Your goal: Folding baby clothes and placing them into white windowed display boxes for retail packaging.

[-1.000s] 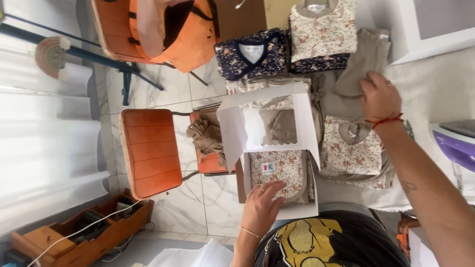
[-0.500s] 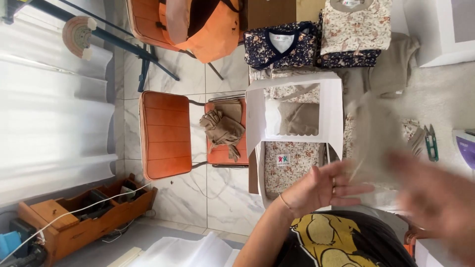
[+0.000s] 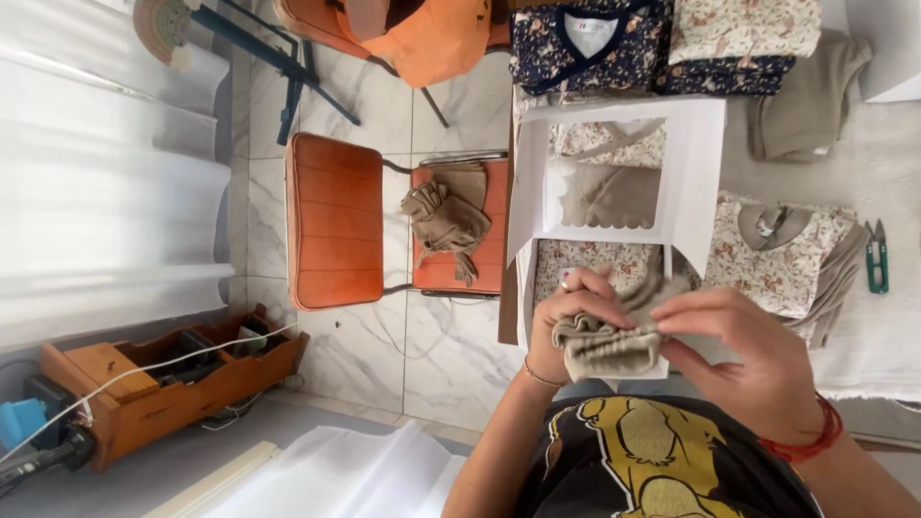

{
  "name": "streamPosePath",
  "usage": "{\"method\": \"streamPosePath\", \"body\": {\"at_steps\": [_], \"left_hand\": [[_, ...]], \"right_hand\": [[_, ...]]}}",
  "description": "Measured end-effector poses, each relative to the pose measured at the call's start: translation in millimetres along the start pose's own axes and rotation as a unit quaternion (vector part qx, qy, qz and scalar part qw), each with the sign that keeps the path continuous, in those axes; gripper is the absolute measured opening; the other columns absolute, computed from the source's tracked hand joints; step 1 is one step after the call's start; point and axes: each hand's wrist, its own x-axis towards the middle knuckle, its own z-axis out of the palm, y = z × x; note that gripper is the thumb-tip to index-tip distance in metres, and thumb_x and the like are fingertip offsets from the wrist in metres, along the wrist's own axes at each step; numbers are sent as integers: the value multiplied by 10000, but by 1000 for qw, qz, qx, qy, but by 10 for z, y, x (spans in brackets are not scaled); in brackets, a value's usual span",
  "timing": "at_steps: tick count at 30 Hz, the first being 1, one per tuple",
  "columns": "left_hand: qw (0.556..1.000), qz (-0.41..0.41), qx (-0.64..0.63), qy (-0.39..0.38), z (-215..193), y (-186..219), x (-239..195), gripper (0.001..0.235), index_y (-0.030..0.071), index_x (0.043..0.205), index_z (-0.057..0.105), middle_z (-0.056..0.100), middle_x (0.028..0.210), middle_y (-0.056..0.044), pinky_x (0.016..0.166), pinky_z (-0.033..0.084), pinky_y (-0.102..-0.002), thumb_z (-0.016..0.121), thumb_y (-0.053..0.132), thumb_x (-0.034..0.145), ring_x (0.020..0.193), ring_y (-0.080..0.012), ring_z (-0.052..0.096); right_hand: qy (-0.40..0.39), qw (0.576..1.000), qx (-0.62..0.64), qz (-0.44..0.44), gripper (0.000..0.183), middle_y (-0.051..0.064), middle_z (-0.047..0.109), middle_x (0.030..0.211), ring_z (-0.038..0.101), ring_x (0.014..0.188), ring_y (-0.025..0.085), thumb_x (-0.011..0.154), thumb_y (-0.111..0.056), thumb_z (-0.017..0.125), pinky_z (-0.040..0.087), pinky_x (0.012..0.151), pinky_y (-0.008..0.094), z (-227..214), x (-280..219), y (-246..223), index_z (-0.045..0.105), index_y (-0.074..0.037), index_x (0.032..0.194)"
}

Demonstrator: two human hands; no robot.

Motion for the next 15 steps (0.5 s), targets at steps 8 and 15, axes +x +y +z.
{"method": "streamPosePath", "body": {"at_steps": [8,15], "left_hand": [[997,40,-31,60,-35,440,-32,34,233,762,620,480,832,64,1039,383,-292,629,217,791,831,-30,481],[996,5,-57,67,-23,429,-91,45,223,762,623,477,839,54,989,436,-292,666,232,749,821,-42,485]], "right_hand": [[-16,977,-122,-175,195,123,550,831,593,791,291,646,-42,699,521,699,350,186,-422,275,587,-68,803],[23,998,-47,37,285,111,626,725,630,740,224,480,-132,791,526,655,303,255,-603,337,629,-22,688]]}}
